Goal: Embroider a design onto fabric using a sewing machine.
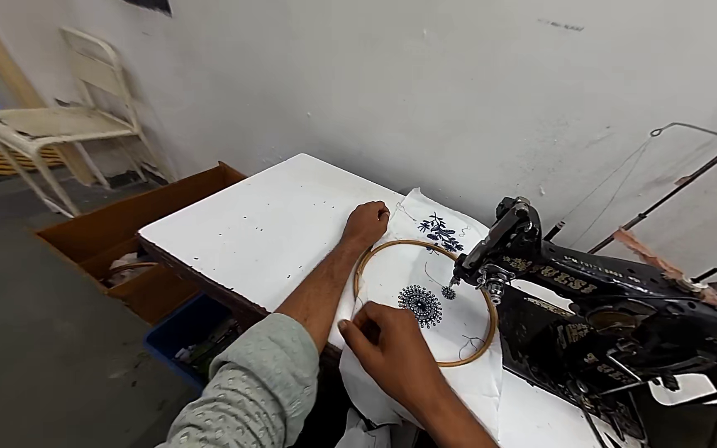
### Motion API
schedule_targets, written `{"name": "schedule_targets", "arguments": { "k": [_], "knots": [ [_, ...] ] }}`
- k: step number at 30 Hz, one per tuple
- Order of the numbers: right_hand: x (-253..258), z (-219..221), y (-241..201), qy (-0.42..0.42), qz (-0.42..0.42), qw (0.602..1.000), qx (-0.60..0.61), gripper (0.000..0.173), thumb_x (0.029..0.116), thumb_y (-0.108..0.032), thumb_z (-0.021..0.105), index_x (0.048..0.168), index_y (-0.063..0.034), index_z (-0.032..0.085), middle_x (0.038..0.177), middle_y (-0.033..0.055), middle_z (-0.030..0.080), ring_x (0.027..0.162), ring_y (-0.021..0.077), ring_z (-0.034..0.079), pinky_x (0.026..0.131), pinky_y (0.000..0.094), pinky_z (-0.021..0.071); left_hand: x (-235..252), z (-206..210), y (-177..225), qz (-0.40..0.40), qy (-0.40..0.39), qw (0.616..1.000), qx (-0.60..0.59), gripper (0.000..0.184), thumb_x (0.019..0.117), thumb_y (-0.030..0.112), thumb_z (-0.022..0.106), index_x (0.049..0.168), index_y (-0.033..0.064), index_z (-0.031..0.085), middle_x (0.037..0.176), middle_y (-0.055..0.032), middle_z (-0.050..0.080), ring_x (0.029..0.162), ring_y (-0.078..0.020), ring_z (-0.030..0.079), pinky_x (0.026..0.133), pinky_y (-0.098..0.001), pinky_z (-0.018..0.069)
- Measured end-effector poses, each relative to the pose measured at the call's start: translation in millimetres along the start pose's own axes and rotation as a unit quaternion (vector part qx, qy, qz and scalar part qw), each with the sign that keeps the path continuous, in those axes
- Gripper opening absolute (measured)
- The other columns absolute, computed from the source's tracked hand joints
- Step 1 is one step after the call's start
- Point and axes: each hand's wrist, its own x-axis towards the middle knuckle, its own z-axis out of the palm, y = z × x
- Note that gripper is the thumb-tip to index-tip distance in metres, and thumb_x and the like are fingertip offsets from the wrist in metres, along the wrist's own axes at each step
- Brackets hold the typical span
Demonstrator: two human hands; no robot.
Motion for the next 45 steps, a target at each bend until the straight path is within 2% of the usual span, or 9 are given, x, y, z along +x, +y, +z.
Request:
{"name": "schedule_targets", "arguments": {
  "k": [4,10,18,22,26,29,34,38,45],
  "knots": [
    [-39.5,-54.9,48.8,0.105,-0.008,0.985,-0.134,0.026,0.0978,-0.033,0.061,0.083,-0.0131,0.071,0.07,-0.0042,0.065,0.061,0.0073,0.063,0.055,0.0298,0.0559,-9.8,2.3,24.0,0.126,-0.012,0.988,-0.084,0.024,0.1037,0.017,0.056,0.108,0.0011,0.073,0.1,-0.0139,0.072,0.088,-0.0244,0.07,0.084,-0.0459,0.0574],
    [-29.3,-125.4,109.5,0.152,0.116,0.939,-0.286,0.023,0.0896,-0.023,0.074,0.092,-0.0011,0.071,0.086,0.0144,0.065,0.076,0.0321,0.065,0.068,0.0554,0.0547,-34.3,19.0,72.9,0.262,-0.339,0.902,-0.044,0.015,0.0957,0.013,0.071,0.104,0.002,0.077,0.102,-0.0129,0.072,0.094,-0.022,0.068,0.09,-0.0437,0.0544],
    [26.1,-119.5,149.6,0.187,0.168,0.942,-0.22,0.028,0.09,-0.009,0.074,0.11,0.0097,0.068,0.112,0.0317,0.067,0.11,0.0457,0.063,0.097,0.0629,0.0461,-55.2,33.5,94.9,0.281,-0.31,0.898,0.139,0.012,0.0964,0.009,0.063,0.102,0.0011,0.07,0.109,-0.0127,0.064,0.104,-0.0276,0.063,0.092,-0.0446,0.0529],
    [24.4,-128.5,129.0,0.133,0.252,0.931,-0.227,0.031,0.0943,-0.016,0.072,0.11,0.0107,0.068,0.109,0.0327,0.067,0.108,0.0469,0.064,0.094,0.0626,0.0462,-51.0,36.6,83.1,0.294,-0.264,0.907,0.147,0.027,0.1058,0.018,0.049,0.107,-0.0008,0.069,0.119,-0.016,0.066,0.117,-0.03,0.063,0.101,-0.0461,0.0512],
    [24.6,-140.6,111.1,0.09,0.344,0.91,-0.215,0.033,0.0965,-0.017,0.069,0.113,0.0122,0.068,0.113,0.0339,0.066,0.112,0.0486,0.062,0.098,0.063,0.0453,-43.6,25.6,85.5,0.224,-0.29,0.93,0.026,0.044,0.1108,0.026,0.041,0.102,-0.0056,0.071,0.126,-0.0195,0.067,0.125,-0.0299,0.061,0.109,-0.0478,0.0457],
    [26.2,-138.9,111.6,0.1,0.339,0.911,-0.213,0.034,0.0948,-0.018,0.07,0.113,0.0102,0.068,0.114,0.0318,0.067,0.112,0.0466,0.063,0.098,0.0619,0.0461,-42.4,20.2,88.0,0.096,-0.266,0.942,-0.182,0.041,0.1124,0.026,0.038,0.105,-0.0016,0.067,0.101,-0.0092,0.068,0.092,-0.016,0.067,0.082,-0.0348,0.0555],
    [25.8,-127.5,136.2,0.217,0.194,0.943,-0.159,0.03,0.0865,-0.019,0.078,0.107,0.0009,0.072,0.108,0.0239,0.07,0.105,0.0384,0.066,0.091,0.0596,0.0504,-49.5,21.2,90.9,-0.087,-0.215,0.858,-0.459,0.047,0.113,0.033,0.033,0.082,0.0055,0.055,0.073,-0.0051,0.063,0.071,-0.0179,0.07,0.08,-0.0362,0.0626],
    [24.2,-131.9,130.2,0.196,0.195,0.95,-0.148,0.027,0.0893,-0.015,0.075,0.109,0.0031,0.071,0.108,0.0262,0.069,0.106,0.0407,0.066,0.092,0.0617,0.0494,-47.7,26.1,86.4,-0.028,-0.191,0.935,-0.298,0.021,0.1082,0.019,0.052,0.107,0.0008,0.063,0.078,-0.0054,0.061,0.062,-0.0105,0.057,0.058,-0.0246,0.05],
    [22.5,-126.8,126.8,0.182,0.195,0.953,-0.144,0.022,0.0919,-0.006,0.072,0.108,0.0089,0.069,0.106,0.0308,0.067,0.103,0.045,0.065,0.09,0.0632,0.0479,-37.1,16.2,70.2,0.194,-0.345,0.917,-0.046,0.021,0.1027,0.016,0.061,0.11,0.0017,0.074,0.109,-0.0117,0.072,0.104,-0.0192,0.067,0.095,-0.0405,0.0538]
  ]
}}
